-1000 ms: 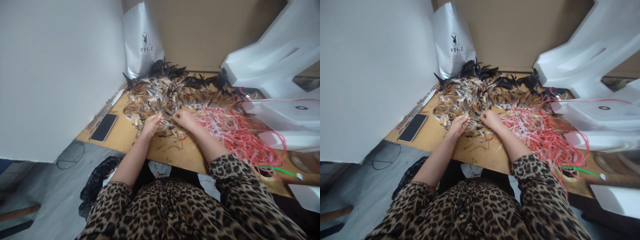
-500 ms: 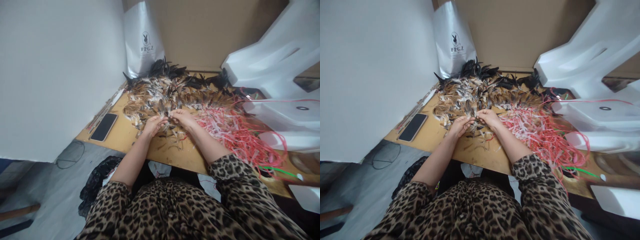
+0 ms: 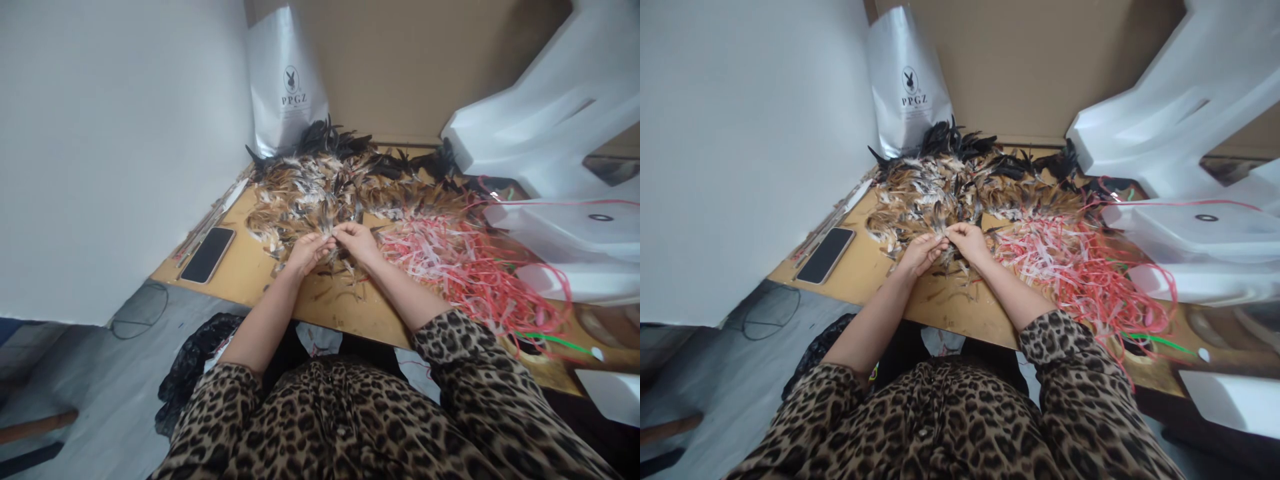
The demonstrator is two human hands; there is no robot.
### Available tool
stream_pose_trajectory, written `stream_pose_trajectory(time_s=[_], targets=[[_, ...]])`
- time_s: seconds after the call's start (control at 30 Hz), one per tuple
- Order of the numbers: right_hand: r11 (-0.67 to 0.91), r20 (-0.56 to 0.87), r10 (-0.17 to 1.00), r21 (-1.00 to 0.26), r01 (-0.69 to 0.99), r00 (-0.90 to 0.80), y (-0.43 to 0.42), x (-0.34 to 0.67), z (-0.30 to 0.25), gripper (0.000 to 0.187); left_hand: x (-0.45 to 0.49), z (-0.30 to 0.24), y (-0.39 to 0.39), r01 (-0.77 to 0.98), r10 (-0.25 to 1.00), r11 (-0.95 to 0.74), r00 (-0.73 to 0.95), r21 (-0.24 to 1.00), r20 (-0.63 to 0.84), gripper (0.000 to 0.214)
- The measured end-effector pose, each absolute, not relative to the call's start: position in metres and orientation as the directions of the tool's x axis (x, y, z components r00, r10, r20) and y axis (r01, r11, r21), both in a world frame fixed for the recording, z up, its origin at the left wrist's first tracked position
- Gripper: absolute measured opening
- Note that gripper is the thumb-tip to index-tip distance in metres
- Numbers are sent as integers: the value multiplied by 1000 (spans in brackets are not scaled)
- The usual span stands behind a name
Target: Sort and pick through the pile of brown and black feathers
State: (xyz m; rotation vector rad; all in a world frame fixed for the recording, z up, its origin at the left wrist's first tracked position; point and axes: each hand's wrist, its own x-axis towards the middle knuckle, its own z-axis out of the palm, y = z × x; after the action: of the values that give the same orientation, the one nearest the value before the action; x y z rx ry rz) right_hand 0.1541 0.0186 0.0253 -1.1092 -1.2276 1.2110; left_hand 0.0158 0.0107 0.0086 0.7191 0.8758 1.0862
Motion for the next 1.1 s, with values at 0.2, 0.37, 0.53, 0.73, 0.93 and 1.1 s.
stream_pose_trajectory(time_s=[0.2, 0.37, 0.53, 0.73, 0.93, 1.1], targets=[[46, 48, 999, -996, -74, -26, 16, 151, 25, 22, 16, 6, 11, -453, 951, 301, 211, 839, -227, 10], [89, 90, 996, -996, -23, -23, 15, 150, 24, 21, 16, 5, 12, -448, 952, 294, 215, 845, -217, 14], [84, 83, 995, -996, 7, -49, 17, 153, 23, 22, 16, 6, 12, -432, 958, 277, 192, 858, -212, 13], [59, 58, 996, -998, 10, -68, 21, 159, 23, 29, 18, 8, 9, -368, 967, 231, 187, 901, -171, 21], [56, 60, 996, -997, -61, -61, 16, 155, 24, 25, 20, 8, 7, -309, 970, 218, 175, 926, -170, 24], [67, 69, 997, -996, -65, -26, 16, 152, 19, 24, 19, 10, 7, -309, 972, 209, 170, 928, -163, 23]])
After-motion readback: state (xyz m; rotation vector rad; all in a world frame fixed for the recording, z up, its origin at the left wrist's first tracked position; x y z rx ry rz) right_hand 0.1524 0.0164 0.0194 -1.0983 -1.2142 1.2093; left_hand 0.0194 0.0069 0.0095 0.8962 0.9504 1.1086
